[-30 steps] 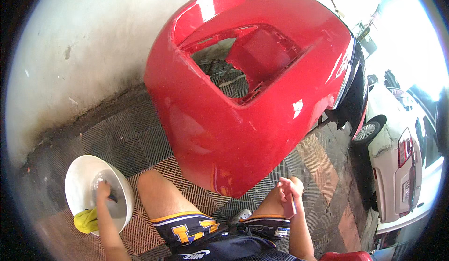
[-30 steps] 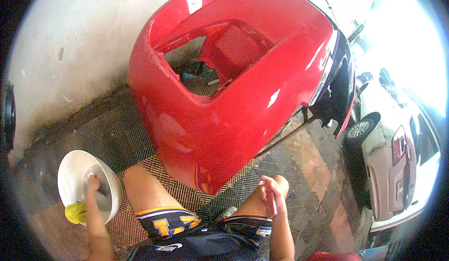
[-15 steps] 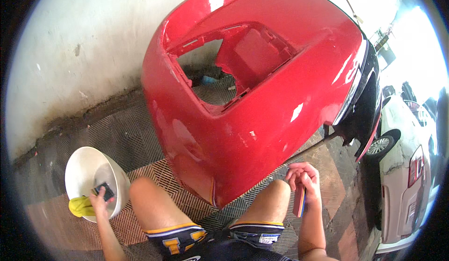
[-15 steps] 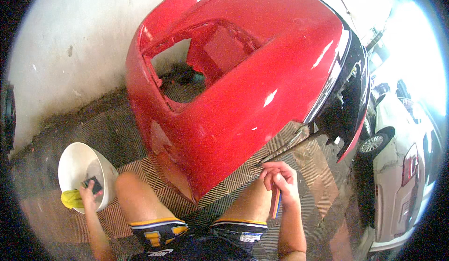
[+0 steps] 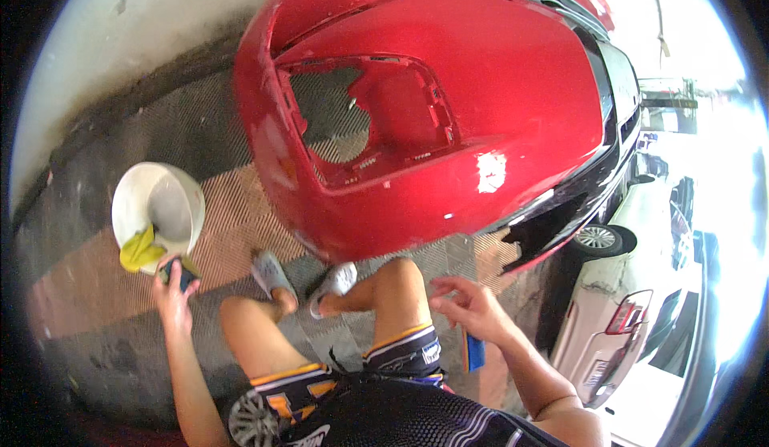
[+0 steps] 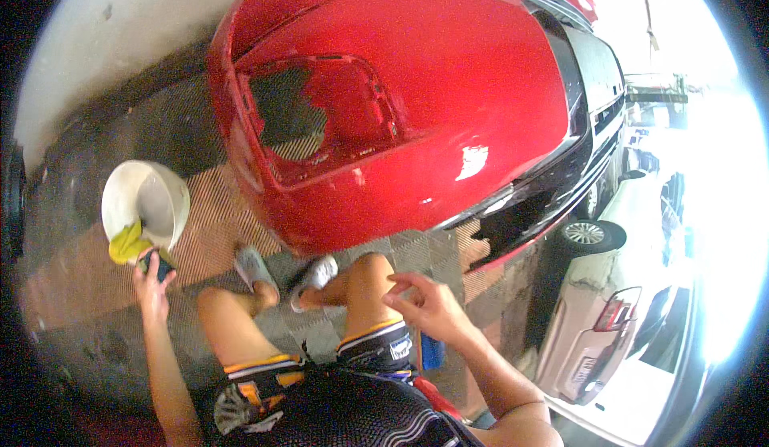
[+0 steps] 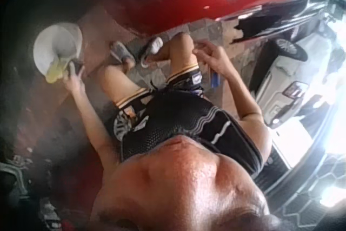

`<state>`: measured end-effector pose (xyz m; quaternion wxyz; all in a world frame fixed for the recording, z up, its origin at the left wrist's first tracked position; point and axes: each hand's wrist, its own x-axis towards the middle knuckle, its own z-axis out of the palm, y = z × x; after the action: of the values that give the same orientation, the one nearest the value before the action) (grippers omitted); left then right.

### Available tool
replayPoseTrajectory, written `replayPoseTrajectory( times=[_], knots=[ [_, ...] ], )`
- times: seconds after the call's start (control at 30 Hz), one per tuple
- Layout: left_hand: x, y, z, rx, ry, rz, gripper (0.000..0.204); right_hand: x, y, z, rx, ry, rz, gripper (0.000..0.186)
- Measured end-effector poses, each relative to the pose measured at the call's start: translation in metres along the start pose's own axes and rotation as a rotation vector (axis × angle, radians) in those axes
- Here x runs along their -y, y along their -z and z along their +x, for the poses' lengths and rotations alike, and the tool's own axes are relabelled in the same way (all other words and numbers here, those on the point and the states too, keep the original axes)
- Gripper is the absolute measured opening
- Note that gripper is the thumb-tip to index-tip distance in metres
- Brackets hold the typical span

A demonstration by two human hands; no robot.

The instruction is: The person sands a detached red car bumper with a sanding block, focusing on the edges and surface. They dip the block into a bucket of water and continue sanding various sections of the bumper.

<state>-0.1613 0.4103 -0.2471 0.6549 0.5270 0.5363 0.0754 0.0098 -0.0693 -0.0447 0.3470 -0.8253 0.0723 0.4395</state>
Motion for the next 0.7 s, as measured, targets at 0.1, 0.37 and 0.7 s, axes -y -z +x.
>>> replayPoseTrajectory(
  times=[0.1,0.37,0.7],
  knots=[
    [-0.043,-0.049,-0.047,0.07,0.013,-0.071,0.025,0.056,0.05,-0.036,-0.231,0.146,-0.298,0.047],
    [-0.133,-0.239,-0.176,0.282,-0.039,0.028,0.018,0.105,0.215,-0.03,-0.709,0.599,-0.521,0.048],
    [-0.174,-0.38,-0.28,0.076,0.008,-0.092,0.022,0.156,0.415,0.074,-0.533,0.905,-0.575,0.058]
  ],
)
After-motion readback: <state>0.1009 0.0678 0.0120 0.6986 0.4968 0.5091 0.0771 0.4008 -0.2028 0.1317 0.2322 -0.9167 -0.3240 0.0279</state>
